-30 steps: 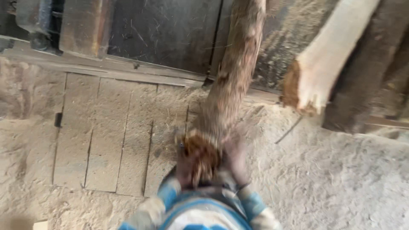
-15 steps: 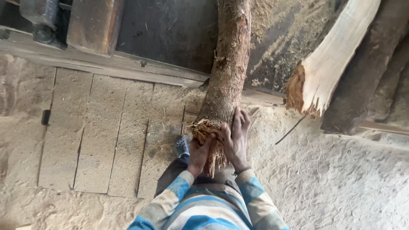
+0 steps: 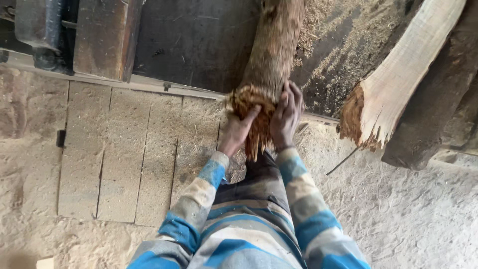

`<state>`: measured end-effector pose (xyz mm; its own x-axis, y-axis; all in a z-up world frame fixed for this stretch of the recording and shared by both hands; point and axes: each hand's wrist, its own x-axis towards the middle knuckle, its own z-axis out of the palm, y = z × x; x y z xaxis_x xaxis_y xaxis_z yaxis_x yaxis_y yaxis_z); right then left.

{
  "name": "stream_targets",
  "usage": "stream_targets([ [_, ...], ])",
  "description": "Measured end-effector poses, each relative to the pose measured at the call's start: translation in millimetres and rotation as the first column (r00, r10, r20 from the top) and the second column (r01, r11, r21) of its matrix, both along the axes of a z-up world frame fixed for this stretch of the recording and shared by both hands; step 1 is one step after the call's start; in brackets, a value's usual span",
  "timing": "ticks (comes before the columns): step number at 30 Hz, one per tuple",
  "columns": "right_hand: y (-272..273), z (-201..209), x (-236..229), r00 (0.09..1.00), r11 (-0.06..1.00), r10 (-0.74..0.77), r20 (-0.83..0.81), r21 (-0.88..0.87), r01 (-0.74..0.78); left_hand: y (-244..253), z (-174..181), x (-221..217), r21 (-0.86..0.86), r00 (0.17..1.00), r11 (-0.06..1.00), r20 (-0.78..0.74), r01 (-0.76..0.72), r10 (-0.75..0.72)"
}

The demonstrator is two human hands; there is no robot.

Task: The person uses a woodworking machine to shave and trim bark from a long wooden log, rotating the log by hand and feeding it into the blade. They move the log back and forth multiple times to smooth different sections of the wood.

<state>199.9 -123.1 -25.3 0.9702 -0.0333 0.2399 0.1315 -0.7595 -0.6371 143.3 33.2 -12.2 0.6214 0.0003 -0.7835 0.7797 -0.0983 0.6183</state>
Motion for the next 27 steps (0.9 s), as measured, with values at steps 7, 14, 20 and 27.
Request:
stream_targets([
  [7, 2.4, -17.7, 82.4, 0.996, 0.977, -0.076, -0.044, 0.198, 0.083, -0.6, 14.2, -11.9, 0.740, 0.612, 0.666, 0.571, -0.094, -0.547],
  [14, 10.6, -36.0, 186.0, 0.973, 0.853, -0.106, -0.207, 0.483, 0.196, 5.2, -20.7, 85.9, 0.758, 0.581, 0.653, 0.535, -0.009, -0.613],
  [20, 16.7, -54.0, 290.9, 0.986, 0.820, -0.114, 0.124, 0.572, 0.023, 16.4, -35.8, 177.4, 0.735, 0.577, 0.678, 0.559, -0.012, -0.595],
  [27, 18.7, -115.2, 420.7, 0.974, 0.724, -0.180, 0.137, 0.689, 0.037, -7.7, -20.8, 144.1, 0.724, 0.533, 0.679, 0.624, -0.121, -0.571],
])
